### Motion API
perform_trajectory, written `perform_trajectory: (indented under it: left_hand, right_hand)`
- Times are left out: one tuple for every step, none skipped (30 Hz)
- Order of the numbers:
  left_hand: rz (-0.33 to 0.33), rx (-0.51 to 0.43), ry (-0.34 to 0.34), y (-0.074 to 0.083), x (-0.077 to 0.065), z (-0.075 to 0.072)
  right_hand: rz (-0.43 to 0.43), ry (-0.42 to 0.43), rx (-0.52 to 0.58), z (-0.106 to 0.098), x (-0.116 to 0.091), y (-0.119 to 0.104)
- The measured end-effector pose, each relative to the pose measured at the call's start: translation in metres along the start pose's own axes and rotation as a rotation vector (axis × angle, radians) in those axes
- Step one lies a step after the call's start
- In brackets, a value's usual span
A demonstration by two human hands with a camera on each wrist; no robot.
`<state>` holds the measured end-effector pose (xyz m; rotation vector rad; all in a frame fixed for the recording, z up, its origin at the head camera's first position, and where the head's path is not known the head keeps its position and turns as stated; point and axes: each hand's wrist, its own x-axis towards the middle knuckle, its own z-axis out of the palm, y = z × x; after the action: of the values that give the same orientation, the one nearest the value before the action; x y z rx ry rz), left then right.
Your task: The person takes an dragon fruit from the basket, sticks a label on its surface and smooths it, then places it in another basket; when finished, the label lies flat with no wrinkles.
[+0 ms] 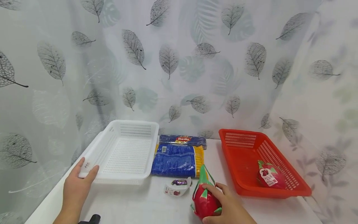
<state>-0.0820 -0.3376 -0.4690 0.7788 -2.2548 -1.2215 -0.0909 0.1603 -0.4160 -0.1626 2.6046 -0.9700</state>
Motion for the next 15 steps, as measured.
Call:
perform_trajectory:
  left_hand:
    - [-0.004,0.0,0.0,0.0,0.0,0.0]
    - [-0.005,0.001,0.004,-0.001,0.0,0.0]
    - [-0.001,0.003,0.009,-0.002,0.0,0.0]
    - [0.003,0.004,0.015,-0.002,0.0,0.0]
    - [0.008,0.005,0.02,-0.002,0.0,0.0]
    - [0.015,0.006,0.025,-0.003,-0.001,0.001]
    - [0.019,0.006,0.028,-0.003,-0.001,0.001]
    - [0.025,0.005,0.031,-0.003,-0.001,0.001]
    - [0.029,0.005,0.031,-0.003,-0.001,0.001]
    - [0.029,0.006,0.03,-0.003,-0.001,0.002]
    - [0.028,0.006,0.03,-0.003,-0.001,0.002]
    - [0.025,0.006,0.03,-0.003,-0.001,0.002]
    - [0.023,0.006,0.029,-0.003,-0.001,0.002]
    - [0.021,0.006,0.028,-0.003,-0.001,0.002]
    - [0.018,0.008,0.027,-0.003,0.0,0.002]
  right_hand:
    - [-0.001,-0.012,0.0,0.001,0.001,0.002]
    - [0.0,-0.024,0.002,0.002,0.002,0.004]
    - [0.001,-0.034,0.003,0.004,0.003,0.005]
    - [0.002,-0.045,0.003,0.005,0.004,0.006]
    - [0.005,-0.056,0.004,0.006,0.005,0.006]
    - [0.007,-0.064,0.003,0.007,0.006,0.007]
    - [0.009,-0.072,0.002,0.008,0.007,0.007]
    - [0.012,-0.079,0.003,0.008,0.008,0.007]
    - [0.02,-0.086,0.009,0.009,0.008,0.007]
    - [0.031,-0.091,0.015,0.009,0.009,0.007]
    - [0.043,-0.095,0.021,0.009,0.009,0.006]
    - [0.053,-0.096,0.022,0.009,0.01,0.006]
    - [0.064,-0.097,0.023,0.008,0.011,0.006]
    - [0.076,-0.096,0.02,0.008,0.011,0.006]
    - [0.083,-0.097,0.018,0.007,0.012,0.006]
